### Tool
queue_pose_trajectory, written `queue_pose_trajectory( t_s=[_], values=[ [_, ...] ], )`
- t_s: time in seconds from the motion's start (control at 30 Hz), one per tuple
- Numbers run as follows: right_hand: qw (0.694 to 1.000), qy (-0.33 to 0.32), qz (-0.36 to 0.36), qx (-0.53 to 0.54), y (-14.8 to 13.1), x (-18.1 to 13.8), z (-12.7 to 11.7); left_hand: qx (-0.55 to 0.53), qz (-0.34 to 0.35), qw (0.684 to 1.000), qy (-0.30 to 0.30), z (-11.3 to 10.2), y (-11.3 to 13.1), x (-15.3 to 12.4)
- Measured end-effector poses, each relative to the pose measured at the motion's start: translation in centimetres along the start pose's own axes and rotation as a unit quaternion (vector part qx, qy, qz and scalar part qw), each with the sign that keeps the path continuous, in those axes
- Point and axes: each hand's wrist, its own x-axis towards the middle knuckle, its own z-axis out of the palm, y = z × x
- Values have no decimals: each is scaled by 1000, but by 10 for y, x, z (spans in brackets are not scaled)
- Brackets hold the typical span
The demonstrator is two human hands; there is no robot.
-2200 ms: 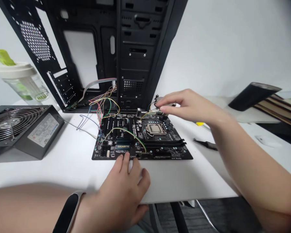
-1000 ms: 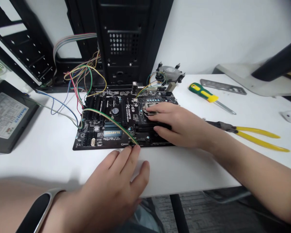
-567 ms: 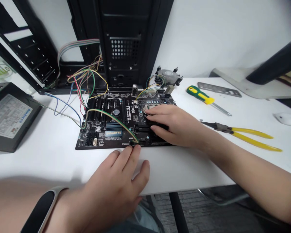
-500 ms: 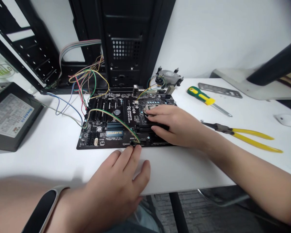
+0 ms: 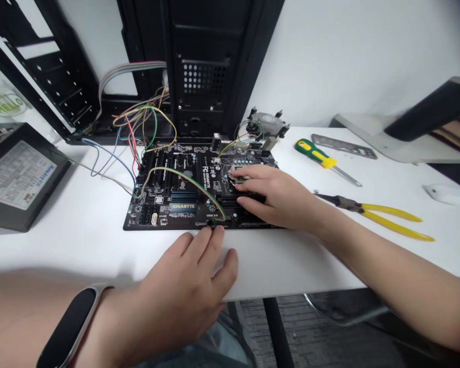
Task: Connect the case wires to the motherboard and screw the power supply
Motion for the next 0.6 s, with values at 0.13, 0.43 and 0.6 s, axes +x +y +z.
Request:
queue_pose_trajectory(
  t_s=[0.13,0.43,0.6],
  values=[
    [1000,-16,3,2,0,3,-2,9,3,1000,4,1,0,0],
    [998,-66,14,10,2,9,-10,29,9,1000,9,0,2,2],
    [996,-83,20,0,2,7,-11,30,13,999,5,-1,2,4]
  ],
)
